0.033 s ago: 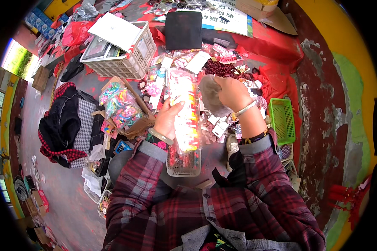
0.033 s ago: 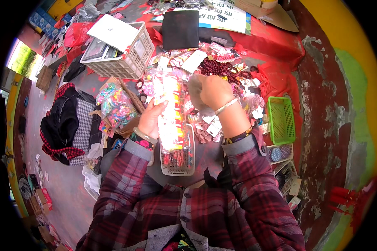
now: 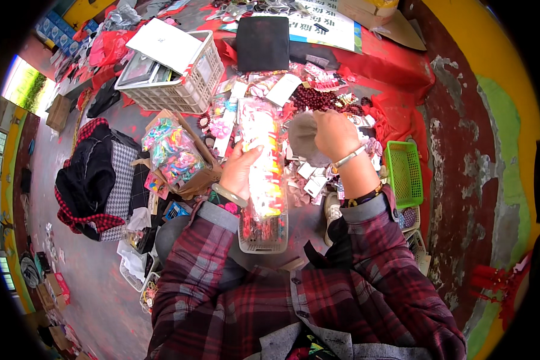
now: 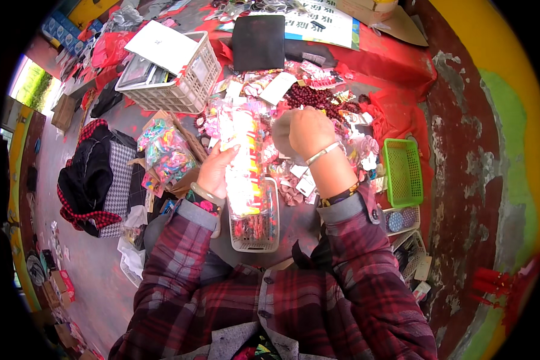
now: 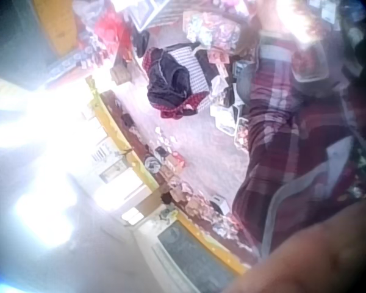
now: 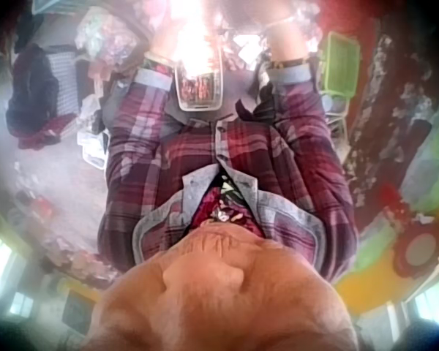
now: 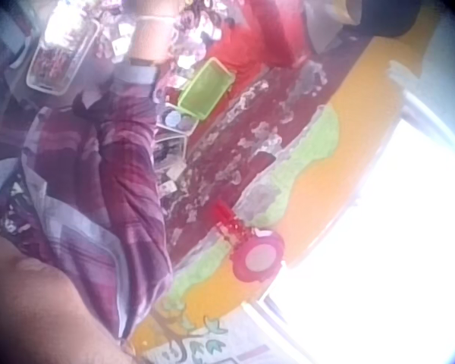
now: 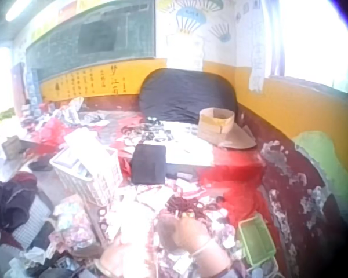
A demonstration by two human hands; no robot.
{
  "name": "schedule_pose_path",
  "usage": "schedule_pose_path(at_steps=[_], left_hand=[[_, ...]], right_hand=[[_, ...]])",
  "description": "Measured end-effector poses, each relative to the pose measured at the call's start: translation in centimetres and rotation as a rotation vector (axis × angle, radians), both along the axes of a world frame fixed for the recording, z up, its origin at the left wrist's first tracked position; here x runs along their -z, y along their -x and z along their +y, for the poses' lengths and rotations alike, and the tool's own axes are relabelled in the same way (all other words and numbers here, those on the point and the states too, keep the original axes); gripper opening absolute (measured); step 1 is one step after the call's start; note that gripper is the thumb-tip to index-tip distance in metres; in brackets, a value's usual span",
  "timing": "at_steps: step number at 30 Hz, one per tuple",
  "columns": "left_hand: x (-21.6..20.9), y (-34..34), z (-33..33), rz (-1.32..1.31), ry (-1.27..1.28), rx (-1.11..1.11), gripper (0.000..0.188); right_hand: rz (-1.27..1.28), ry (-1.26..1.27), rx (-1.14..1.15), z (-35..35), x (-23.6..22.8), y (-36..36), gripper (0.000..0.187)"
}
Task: The person sits on the floor and wipes a clear plastic container filled with colorful candies using a grey cloth. They then pick up a plastic bag containing red items, wipe the exterior of the bag with the cloth, and continue to clean the items.
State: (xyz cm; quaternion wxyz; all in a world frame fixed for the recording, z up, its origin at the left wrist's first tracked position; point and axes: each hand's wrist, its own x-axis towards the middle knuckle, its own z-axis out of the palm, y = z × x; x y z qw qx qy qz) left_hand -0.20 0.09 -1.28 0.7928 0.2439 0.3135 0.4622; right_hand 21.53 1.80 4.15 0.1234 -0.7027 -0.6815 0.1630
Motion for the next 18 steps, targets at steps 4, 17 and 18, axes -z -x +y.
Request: schedule_pose_path(at_steps=[4, 17, 18], left_hand=[[0.3, 0.2, 0.1, 0.032, 0.012, 0.008, 0.034], [-0.5, -0.7, -0.5, 0.088, -0.058, 0.034, 0.029], [-0.4, -0.8, -0.6, 0.092, -0.057, 0.031, 0.030]], right_hand=[[0.074, -0.124, 0.089, 0.2, -0.6, -0.3, 0.023], [1.400, -0.151, 0.278, 1.6, 0.9, -1.5, 0.014], [1.504, -0.070, 0.251, 1.5, 0.8, -1.0, 0.014]])
